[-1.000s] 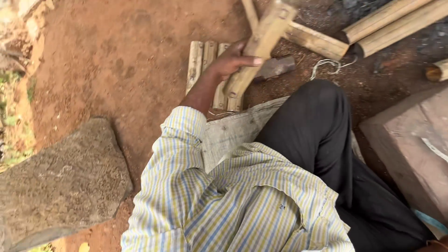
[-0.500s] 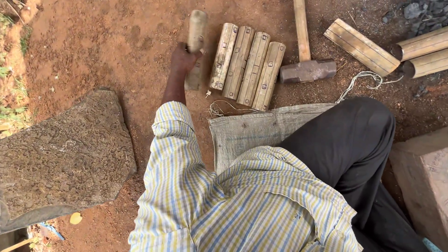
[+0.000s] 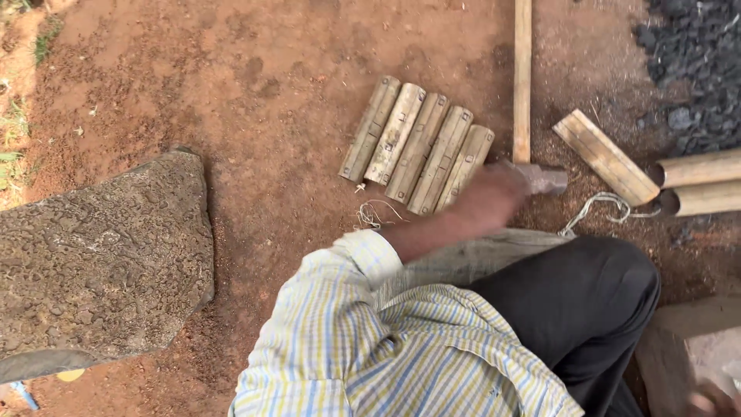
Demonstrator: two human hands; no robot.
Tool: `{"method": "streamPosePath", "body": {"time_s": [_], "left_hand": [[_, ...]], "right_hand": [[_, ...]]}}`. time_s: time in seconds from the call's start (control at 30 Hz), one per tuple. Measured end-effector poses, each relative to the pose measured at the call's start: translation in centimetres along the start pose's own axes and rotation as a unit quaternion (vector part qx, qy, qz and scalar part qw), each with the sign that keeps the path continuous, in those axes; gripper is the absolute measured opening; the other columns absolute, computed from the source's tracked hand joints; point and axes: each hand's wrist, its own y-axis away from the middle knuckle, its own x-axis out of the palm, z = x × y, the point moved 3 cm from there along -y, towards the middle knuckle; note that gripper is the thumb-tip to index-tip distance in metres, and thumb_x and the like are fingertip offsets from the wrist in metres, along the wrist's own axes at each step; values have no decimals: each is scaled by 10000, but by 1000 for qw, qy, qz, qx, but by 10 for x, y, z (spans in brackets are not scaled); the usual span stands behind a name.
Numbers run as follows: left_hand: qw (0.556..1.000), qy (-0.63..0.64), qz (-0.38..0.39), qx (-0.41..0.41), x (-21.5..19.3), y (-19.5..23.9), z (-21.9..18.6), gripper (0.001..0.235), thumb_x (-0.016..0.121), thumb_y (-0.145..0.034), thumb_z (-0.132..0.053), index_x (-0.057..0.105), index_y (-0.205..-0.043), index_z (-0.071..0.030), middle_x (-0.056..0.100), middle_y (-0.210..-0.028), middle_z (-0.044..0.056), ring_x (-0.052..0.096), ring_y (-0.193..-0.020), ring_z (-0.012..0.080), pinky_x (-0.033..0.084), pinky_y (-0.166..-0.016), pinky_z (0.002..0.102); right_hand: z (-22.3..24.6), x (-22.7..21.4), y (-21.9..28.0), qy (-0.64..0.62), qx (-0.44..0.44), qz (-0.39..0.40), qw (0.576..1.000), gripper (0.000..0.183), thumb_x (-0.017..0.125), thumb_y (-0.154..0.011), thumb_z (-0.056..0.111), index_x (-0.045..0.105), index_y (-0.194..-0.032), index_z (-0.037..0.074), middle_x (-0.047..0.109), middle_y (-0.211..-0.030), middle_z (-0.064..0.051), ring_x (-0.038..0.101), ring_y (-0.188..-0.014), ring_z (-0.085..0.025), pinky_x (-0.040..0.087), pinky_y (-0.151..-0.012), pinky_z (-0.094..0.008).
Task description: The recorder is using a measuring tape and a marker to measure and mark specific lengths on segments of bamboo.
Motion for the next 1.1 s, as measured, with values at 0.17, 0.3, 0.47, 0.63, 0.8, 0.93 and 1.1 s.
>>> {"method": "streamPosePath", "body": {"time_s": [0.17,0.3,0.47,0.63,0.8,0.93,1.1], "left_hand": [[974,-31,88,207,43,32,-131,565,505,-947,-390,542,-1452,-139,460,-1564,126,397,-1509,304,460,-1087,506],[961,-50,157,223,33,30,-138,575,505,-925,-510,540,-1415,-210,387,-1611,140,303,-1546,342,410,-1128,520],[944,-25,249,217,21,23,-128,634,515,-933,-579,495,-1459,-226,311,-1632,141,267,-1526,367,354,-1154,529],[966,2,188,179,65,27,-119,718,533,-965,-562,361,-1556,-193,315,-1699,104,307,-1575,340,404,-1166,527],[967,23,180,177,58,19,-108,874,554,-891,-590,264,-1592,-155,301,-1671,128,298,-1552,359,373,-1179,584],[964,-12,206,170,88,22,-102,810,518,-1005,-560,231,-1631,-133,258,-1718,130,292,-1583,338,364,-1203,581],[956,30,250,153,60,0,-96,902,506,-905,-620,231,-1593,-106,237,-1663,148,282,-1512,371,349,-1158,603]], "right_hand": [[372,164,-149,62,-62,-101,991,309,731,-1054,110,637,-1342,49,700,-1086,-96,730,-989,-188,578,-848,-294],[410,185,-174,143,-49,-84,985,289,881,-1036,156,699,-1212,17,680,-1043,-117,695,-935,-213,548,-832,-307],[423,195,-181,140,-91,-27,986,260,870,-942,145,695,-1119,68,679,-990,-123,705,-930,-223,554,-796,-321],[407,192,-180,86,-17,-31,996,253,830,-1022,141,666,-1191,50,697,-992,-89,712,-902,-165,552,-785,-276],[425,202,-196,42,-81,5,996,284,835,-910,133,679,-1143,86,696,-943,-98,696,-864,-171,548,-754,-283],[390,199,-204,61,-6,5,998,247,817,-969,115,671,-1164,75,704,-999,-102,703,-849,-163,542,-737,-273],[410,210,-223,108,-24,23,994,276,820,-905,119,681,-1139,75,697,-1031,-140,704,-891,-206,557,-771,-297]]}}
